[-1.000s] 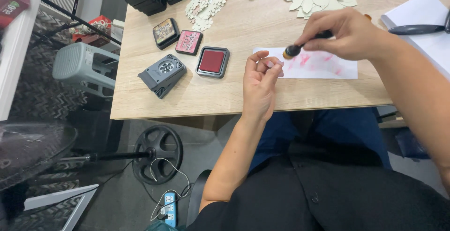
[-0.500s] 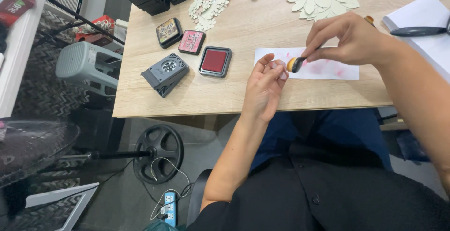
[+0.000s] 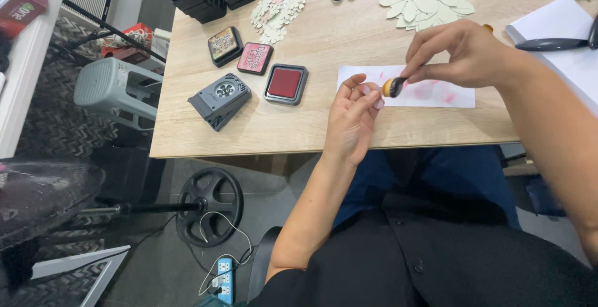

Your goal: Apply ink to paper strips and decorative cutouts using a blending tool

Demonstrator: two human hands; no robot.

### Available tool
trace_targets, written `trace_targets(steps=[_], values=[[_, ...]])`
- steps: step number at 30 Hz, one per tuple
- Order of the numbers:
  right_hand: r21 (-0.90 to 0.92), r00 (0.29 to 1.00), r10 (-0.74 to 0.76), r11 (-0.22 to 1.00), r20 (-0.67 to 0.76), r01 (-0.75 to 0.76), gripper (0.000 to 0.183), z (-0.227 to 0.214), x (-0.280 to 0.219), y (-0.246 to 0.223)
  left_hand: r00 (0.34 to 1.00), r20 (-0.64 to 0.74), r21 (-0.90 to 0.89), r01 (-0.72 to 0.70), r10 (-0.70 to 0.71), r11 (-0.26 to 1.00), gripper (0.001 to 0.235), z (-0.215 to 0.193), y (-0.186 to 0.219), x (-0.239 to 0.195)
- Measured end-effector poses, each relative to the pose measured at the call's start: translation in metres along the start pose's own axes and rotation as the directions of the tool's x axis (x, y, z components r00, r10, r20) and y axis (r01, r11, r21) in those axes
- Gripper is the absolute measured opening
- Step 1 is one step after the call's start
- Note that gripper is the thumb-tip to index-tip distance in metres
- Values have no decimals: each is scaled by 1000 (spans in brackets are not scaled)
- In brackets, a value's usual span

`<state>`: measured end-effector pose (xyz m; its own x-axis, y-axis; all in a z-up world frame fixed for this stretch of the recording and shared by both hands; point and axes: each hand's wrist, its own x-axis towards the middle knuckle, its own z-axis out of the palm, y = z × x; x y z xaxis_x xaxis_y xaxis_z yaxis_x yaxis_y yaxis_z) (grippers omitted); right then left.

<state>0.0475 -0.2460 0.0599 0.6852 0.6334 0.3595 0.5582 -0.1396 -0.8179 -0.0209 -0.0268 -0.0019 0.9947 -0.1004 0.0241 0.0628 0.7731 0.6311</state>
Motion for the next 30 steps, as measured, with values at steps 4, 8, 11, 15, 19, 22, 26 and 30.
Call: trace_targets(steps=[4, 8, 11, 15, 19, 22, 26, 30], values=[[-55, 999, 17, 998, -38, -19, 12, -6, 5, -4, 1000, 11, 53, -18, 17, 998, 37, 1, 1, 0], [-56, 1000, 7, 998, -25, -8, 10, -4, 5, -7, 989, 23, 325, -146, 146, 934, 43, 1, -2, -1], [-83, 998, 62, 994, -30, -64, 10, -7, 4, -2, 977, 55, 452, -209, 206, 868, 44, 7, 1, -2], [17, 999, 4, 1000, 36, -4, 14, -5, 4, -4, 968, 89, 518, -245, 233, 820, 43, 10, 4, -4], [-114, 992, 113, 986, -50, -118, 10, -7, 4, 2, 952, 122, 587, -298, 282, 752, 44, 16, 5, -5], [69, 1000, 17, 997, 21, -19, 14, -5, 4, -2, 944, 140, 601, -320, 298, 732, 44, 13, 3, -5], [-3, 998, 58, 998, -24, -58, 11, -5, 4, 0, 949, 124, 582, -306, 289, 754, 42, 17, 5, -6], [-28, 996, 93, 995, 19, -92, 13, -2, 6, -3, 950, 137, 578, -307, 281, 756, 41, 10, 2, -2]])
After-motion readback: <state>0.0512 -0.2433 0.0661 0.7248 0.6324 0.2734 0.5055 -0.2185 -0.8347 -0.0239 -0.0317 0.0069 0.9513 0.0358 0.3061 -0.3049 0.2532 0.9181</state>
